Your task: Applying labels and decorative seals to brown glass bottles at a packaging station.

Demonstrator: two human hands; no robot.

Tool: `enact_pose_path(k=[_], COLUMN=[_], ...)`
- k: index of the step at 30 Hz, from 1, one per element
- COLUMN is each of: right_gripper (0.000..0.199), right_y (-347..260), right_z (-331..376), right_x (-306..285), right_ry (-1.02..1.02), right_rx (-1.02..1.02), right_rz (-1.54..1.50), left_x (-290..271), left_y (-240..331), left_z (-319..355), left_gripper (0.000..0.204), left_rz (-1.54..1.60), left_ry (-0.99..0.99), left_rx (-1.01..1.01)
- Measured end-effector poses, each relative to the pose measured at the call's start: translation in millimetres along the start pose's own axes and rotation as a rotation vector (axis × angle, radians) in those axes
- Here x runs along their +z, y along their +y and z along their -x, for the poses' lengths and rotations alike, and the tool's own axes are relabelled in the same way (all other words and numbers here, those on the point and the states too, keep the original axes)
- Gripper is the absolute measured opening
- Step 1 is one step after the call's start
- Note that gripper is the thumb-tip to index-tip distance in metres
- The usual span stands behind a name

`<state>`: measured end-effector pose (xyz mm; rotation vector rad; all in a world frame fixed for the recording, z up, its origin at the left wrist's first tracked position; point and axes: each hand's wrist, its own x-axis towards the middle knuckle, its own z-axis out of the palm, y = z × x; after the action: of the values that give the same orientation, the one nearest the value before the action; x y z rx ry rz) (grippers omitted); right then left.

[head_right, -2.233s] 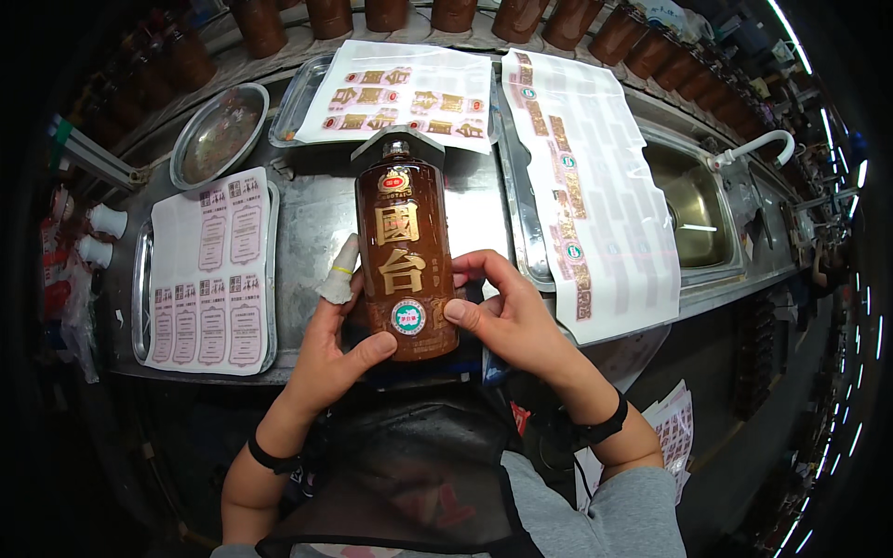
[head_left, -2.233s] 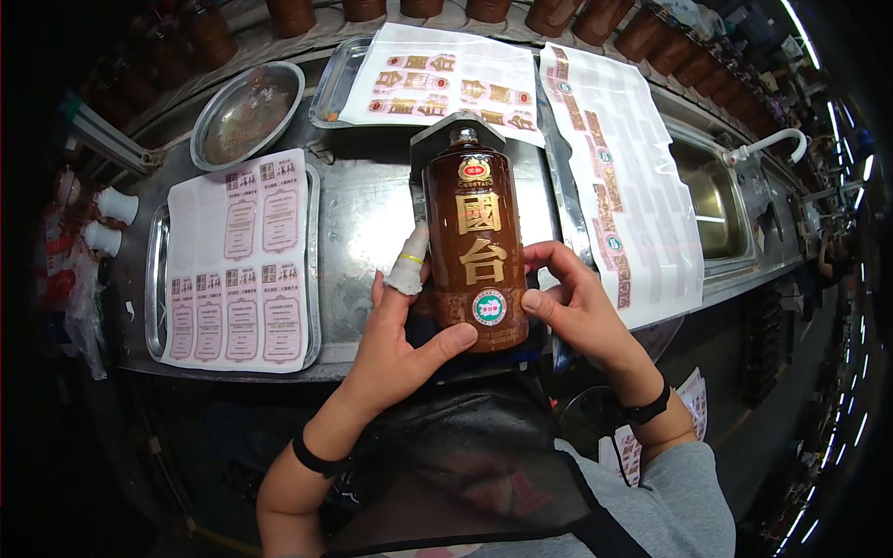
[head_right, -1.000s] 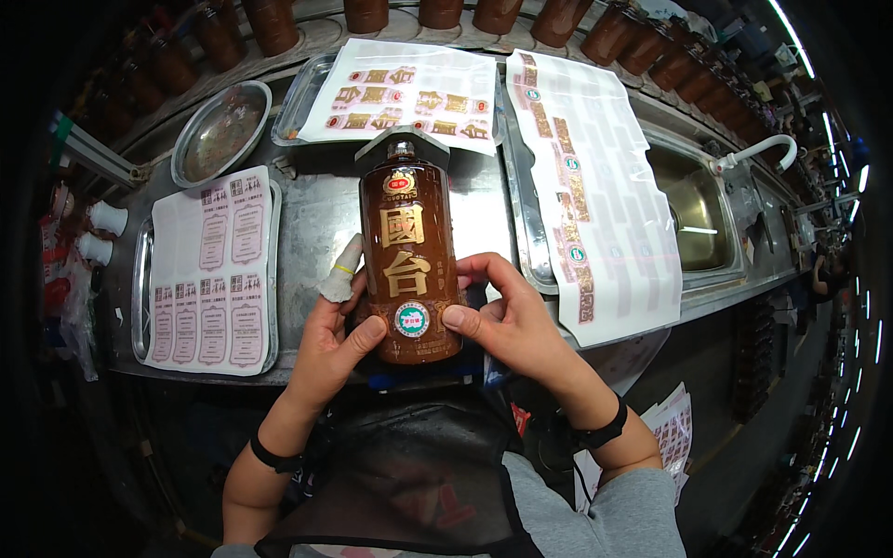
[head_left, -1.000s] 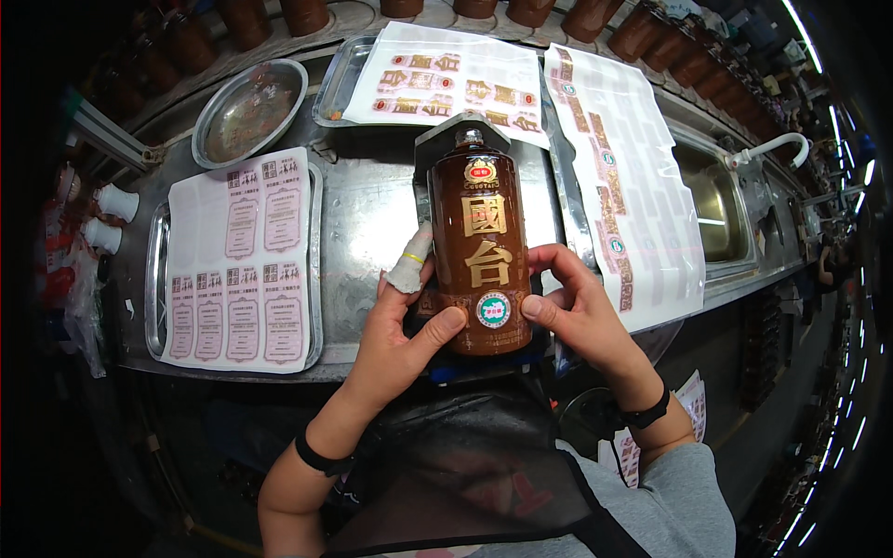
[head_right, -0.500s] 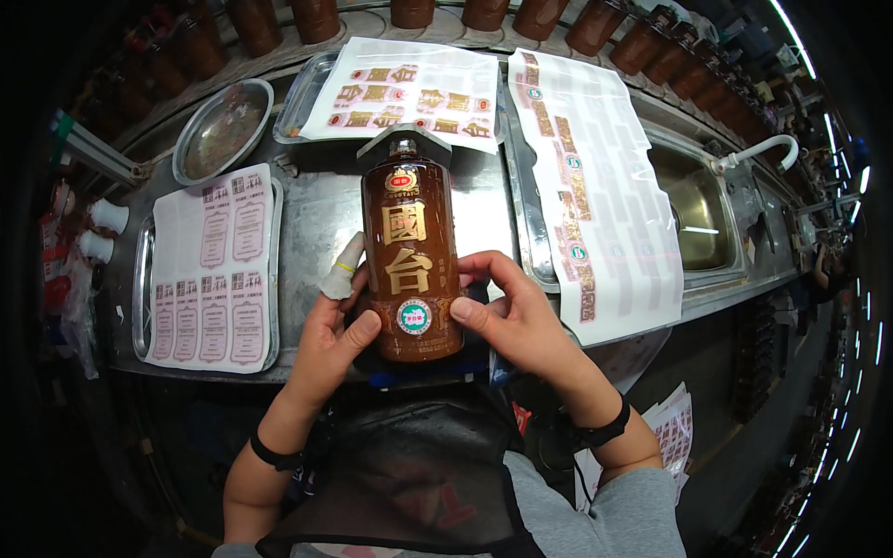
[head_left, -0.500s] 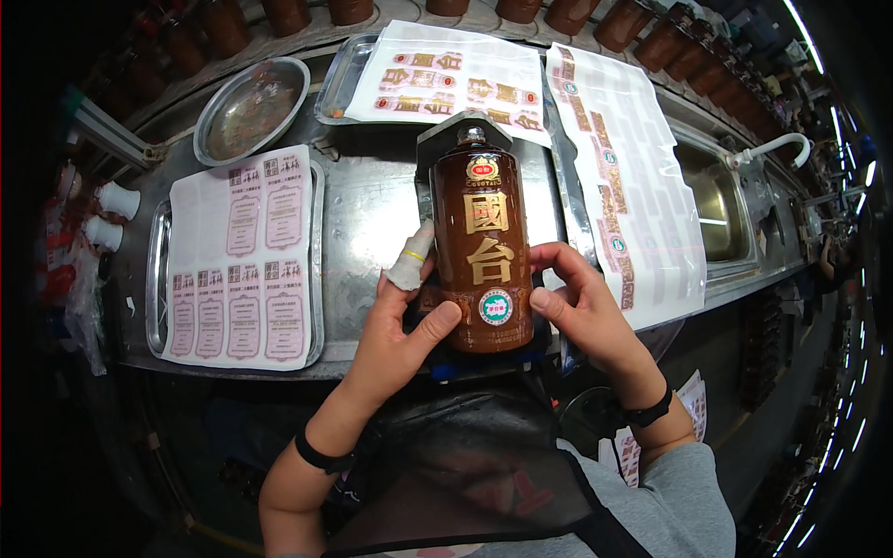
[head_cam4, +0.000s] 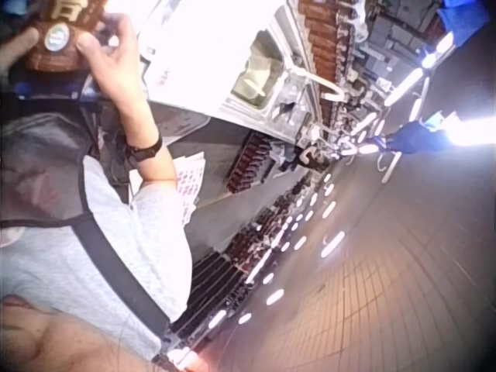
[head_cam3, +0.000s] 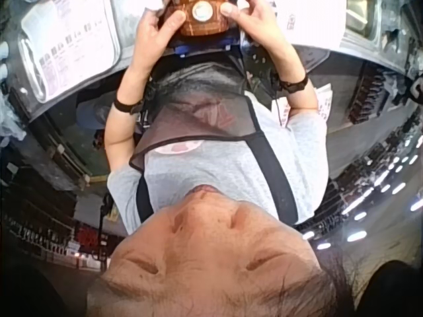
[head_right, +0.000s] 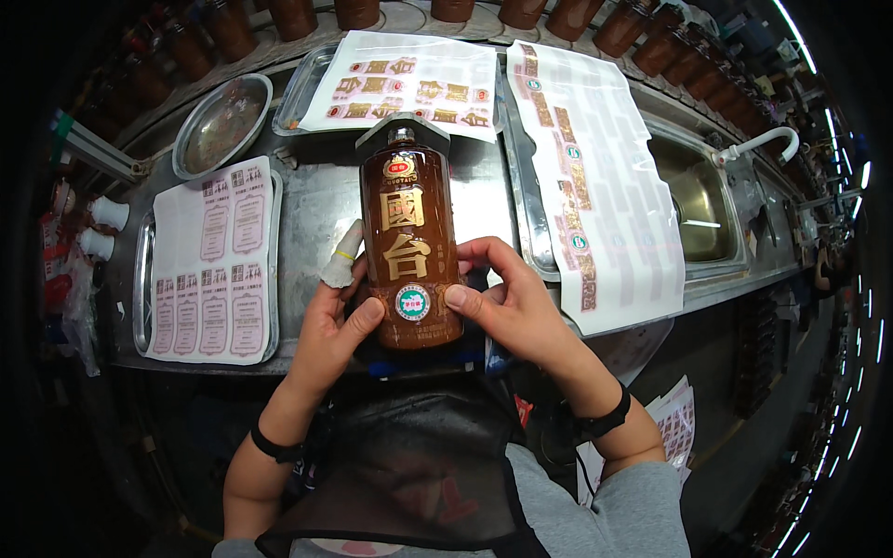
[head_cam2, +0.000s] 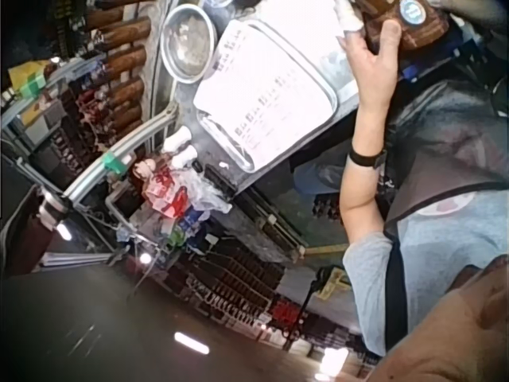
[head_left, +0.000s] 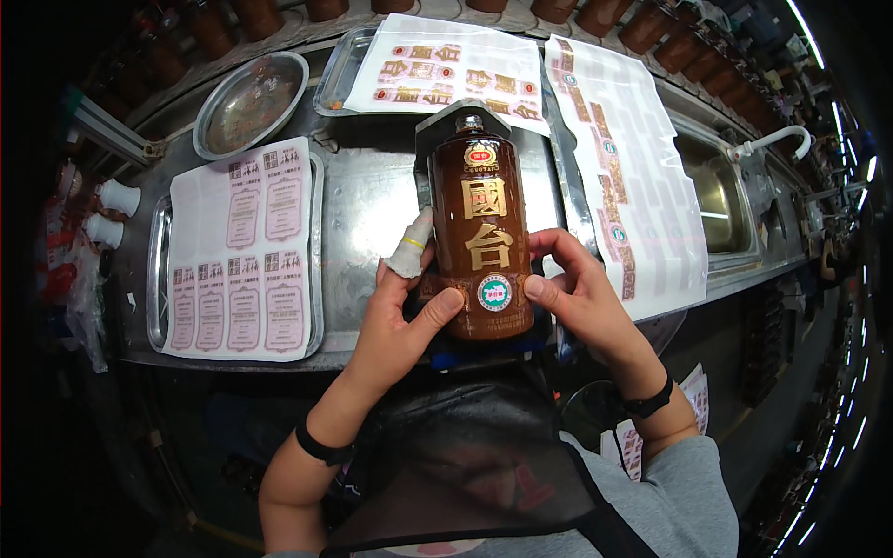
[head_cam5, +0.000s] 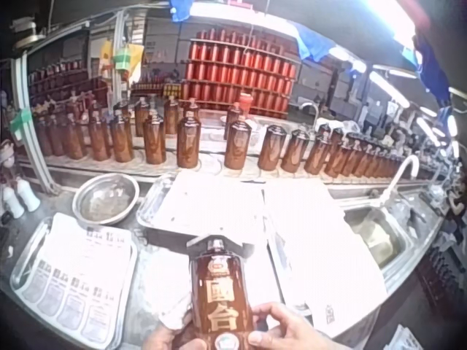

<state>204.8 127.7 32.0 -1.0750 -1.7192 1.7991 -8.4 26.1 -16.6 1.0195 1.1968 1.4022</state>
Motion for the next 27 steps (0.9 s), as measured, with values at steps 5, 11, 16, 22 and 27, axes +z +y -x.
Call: enact_pose_path(k=[5, 11, 16, 22, 27], right_gripper=[0.048, 0.051, 0.058, 0.062, 0.062], right_y=[0, -3, -6, -3, 1], right_z=[8, 21, 19, 16, 15], right_x=[2, 12, 15, 14, 14], right_ry=[0.041, 0.166, 0.121, 0.111, 0.114], right_rx=[0.005, -0.054, -0.018, -0.031, -0.043], right_rz=[0.033, -0.003, 0.037, 0.051, -0.002], left_x=[-5, -3, -4, -5, -6], left_y=[2, 0, 0, 1, 1], left_z=[3, 6, 7, 8, 7], left_gripper=[0.08, 0.082, 0.084, 0.085, 0.085], left_rz=[-0.158, -0.133, -0.266, -0.311, -0.321], left_ry=[-0.008, -0.003, -0.045, -0.04, -0.041], left_rx=[0.02, 0.03, 0.073, 0.085, 0.084])
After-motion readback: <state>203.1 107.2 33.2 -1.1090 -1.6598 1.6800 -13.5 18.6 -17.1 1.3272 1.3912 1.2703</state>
